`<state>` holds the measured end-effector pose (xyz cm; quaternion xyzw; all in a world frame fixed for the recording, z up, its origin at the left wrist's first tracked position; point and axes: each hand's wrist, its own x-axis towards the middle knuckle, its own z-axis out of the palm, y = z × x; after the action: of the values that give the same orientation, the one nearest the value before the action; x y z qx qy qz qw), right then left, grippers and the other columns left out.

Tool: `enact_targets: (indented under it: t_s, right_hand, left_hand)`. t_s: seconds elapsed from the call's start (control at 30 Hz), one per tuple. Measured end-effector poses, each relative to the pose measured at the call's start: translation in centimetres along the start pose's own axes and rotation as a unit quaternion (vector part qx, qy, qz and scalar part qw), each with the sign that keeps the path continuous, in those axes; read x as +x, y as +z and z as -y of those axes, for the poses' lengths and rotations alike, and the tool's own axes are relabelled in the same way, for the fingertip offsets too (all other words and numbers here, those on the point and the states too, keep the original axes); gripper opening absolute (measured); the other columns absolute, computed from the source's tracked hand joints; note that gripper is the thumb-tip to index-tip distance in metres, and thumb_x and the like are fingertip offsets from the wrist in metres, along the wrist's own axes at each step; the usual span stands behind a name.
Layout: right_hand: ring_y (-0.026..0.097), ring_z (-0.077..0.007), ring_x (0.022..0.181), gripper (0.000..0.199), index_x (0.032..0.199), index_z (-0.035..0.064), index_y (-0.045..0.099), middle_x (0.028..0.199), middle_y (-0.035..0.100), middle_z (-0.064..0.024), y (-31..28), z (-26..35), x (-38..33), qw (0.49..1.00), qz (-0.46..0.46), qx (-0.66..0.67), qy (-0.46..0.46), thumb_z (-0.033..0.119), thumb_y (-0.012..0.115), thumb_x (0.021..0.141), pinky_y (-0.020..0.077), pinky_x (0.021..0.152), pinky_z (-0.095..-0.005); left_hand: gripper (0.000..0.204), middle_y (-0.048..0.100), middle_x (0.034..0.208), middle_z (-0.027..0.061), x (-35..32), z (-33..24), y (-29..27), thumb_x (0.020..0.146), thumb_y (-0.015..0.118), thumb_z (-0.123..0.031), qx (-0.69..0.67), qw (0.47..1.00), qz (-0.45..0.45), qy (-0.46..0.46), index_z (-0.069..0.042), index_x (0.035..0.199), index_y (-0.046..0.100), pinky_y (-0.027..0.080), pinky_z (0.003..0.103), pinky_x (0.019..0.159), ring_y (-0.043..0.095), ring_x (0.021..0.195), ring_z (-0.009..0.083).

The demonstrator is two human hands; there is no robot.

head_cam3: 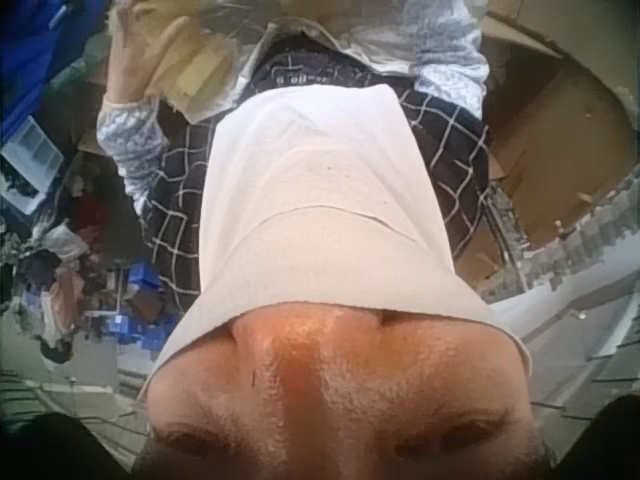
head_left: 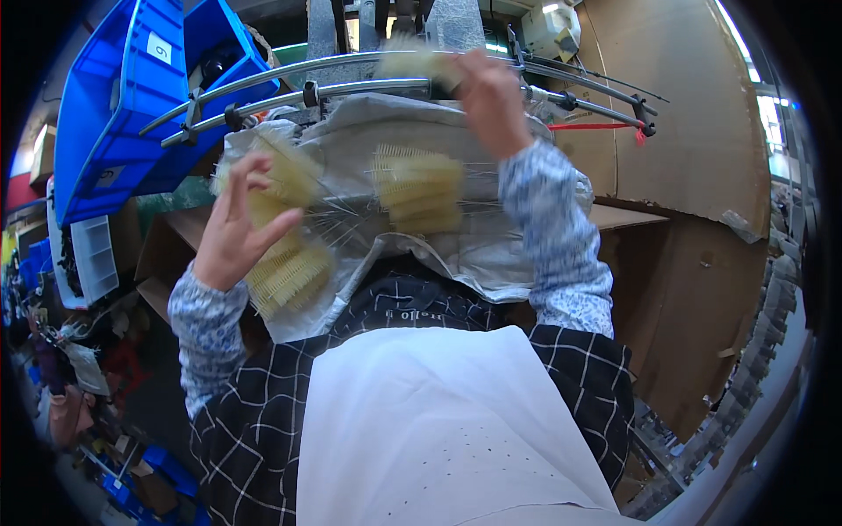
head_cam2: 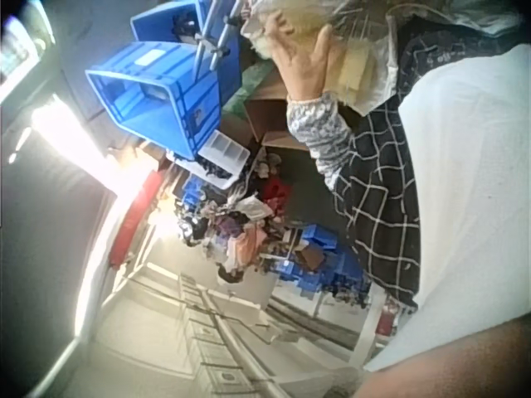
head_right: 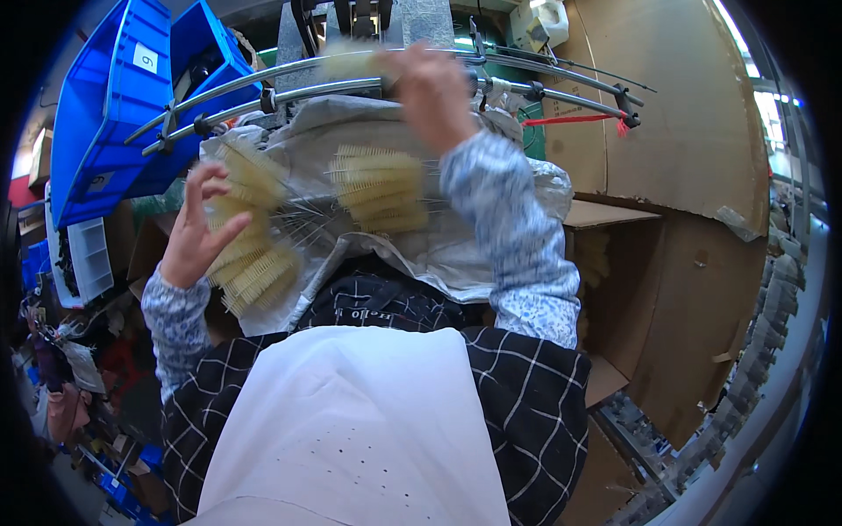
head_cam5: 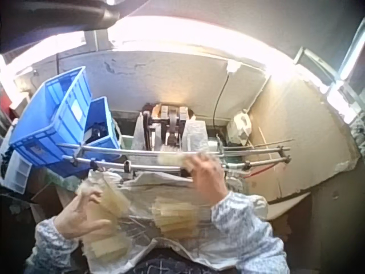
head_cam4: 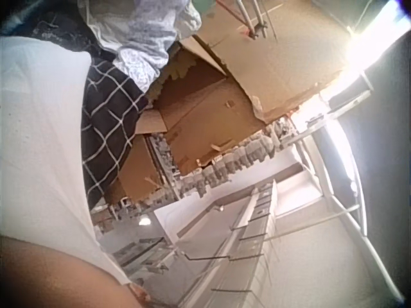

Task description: The person inserts cylindrical yellow bristle brushes onto metal rods using a mechanical jig. They repeatedly pick up a brush, align it with the rod, and push it into place, then move the rod to the next position. The person handles the brushes and rods by hand throughout the process.

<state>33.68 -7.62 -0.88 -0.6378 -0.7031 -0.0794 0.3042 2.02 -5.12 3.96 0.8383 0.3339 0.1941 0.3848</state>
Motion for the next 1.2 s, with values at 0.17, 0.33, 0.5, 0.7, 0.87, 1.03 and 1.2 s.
enact_targets:
  t_s: [0.17, 0.33, 0.5, 0.7, 0.87, 1.03, 1.2]
  right_hand:
    - [0.047, -0.0224, 0.086, 0.029, 0.101, 0.026, 0.058, 0.09, 0.053, -0.0023, 2.0, -7.5, 1.7, 0.968, 0.055, -0.191, 0.15, 0.015, 0.05, 0.075, 0.0375, 0.076, -0.0348]
    - [0.049, -0.0244, 0.085, 0.03, 0.104, 0.0247, 0.056, 0.091, 0.054, -0.0026, 3.1, -8.3, 2.8, 0.958, 0.093, -0.226, 0.149, 0.019, 0.049, 0.076, 0.0402, 0.078, -0.0356]
    - [0.049, -0.0234, 0.083, 0.029, 0.104, 0.0248, 0.057, 0.09, 0.054, -0.0018, 3.3, -8.3, 3.0, 0.966, 0.084, -0.212, 0.124, 0.018, 0.048, 0.078, 0.0402, 0.078, -0.0354]
    - [0.048, -0.0222, 0.083, 0.028, 0.106, 0.0255, 0.056, 0.09, 0.054, -0.0008, 3.7, -9.1, 3.0, 0.973, 0.107, -0.159, 0.128, 0.02, 0.048, 0.079, 0.0386, 0.078, -0.0354]
    - [0.04, -0.021, 0.097, 0.03, 0.111, 0.0255, 0.053, 0.101, 0.05, 0.0006, 3.9, -9.5, 4.3, 0.948, 0.165, -0.241, 0.127, 0.025, 0.047, 0.081, 0.0307, 0.081, -0.0406]
    - [0.032, -0.0229, 0.107, 0.031, 0.109, 0.0247, 0.052, 0.11, 0.045, -0.0022, 3.9, -9.7, 5.7, 0.951, 0.195, -0.193, 0.143, 0.028, 0.047, 0.079, 0.0224, 0.087, -0.047]
    - [0.034, -0.0212, 0.106, 0.039, 0.114, 0.0236, 0.05, 0.111, 0.045, 0.0013, 3.5, -12.0, 2.6, 0.93, 0.029, -0.299, 0.21, 0.036, 0.051, 0.078, 0.0273, 0.083, -0.044]
  left_hand:
    - [0.053, 0.046, 0.095, 0.0149, -4.1, 3.9, -1.0, 0.065, 0.061, -0.008, 0.201, 0.972, 0.085, -0.09, -0.006, 0.112, 0.037, 0.041, 0.036, 0.078, 0.049, 0.091, 0.0306]
    - [0.044, 0.046, 0.089, 0.0119, -5.1, 4.3, -1.2, 0.065, 0.056, -0.004, 0.127, 0.983, 0.05, -0.123, -0.006, 0.106, 0.041, 0.042, 0.033, 0.067, 0.049, 0.076, 0.0254]
    - [0.035, 0.043, 0.08, 0.0038, -5.0, 4.9, -1.9, 0.065, 0.05, 0.0, 0.002, 0.973, 0.081, -0.216, -0.005, 0.099, 0.045, 0.038, 0.024, 0.055, 0.042, 0.063, 0.0109]
    - [0.033, 0.043, 0.086, 0.0024, -4.8, 3.3, -3.6, 0.064, 0.047, 0.002, -0.143, 0.98, -0.028, -0.133, -0.001, 0.097, 0.045, 0.037, 0.021, 0.066, 0.043, 0.074, 0.0077]
    - [0.034, 0.043, 0.096, 0.0057, -5.1, 1.6, -5.7, 0.066, 0.046, 0.004, -0.126, 0.987, -0.083, -0.063, 0.001, 0.099, 0.043, 0.033, 0.023, 0.08, 0.043, 0.088, 0.012]
    - [0.034, 0.044, 0.097, 0.0068, -4.6, 1.4, -5.8, 0.066, 0.05, 0.0, -0.119, 0.983, -0.138, -0.027, 0.0, 0.099, 0.044, 0.033, 0.025, 0.079, 0.043, 0.087, 0.0133]
    - [0.033, 0.045, 0.096, 0.0074, -5.1, 0.5, -6.4, 0.066, 0.05, -0.004, -0.076, 0.979, -0.188, -0.011, 0.0, 0.099, 0.045, 0.034, 0.025, 0.078, 0.044, 0.086, 0.0137]
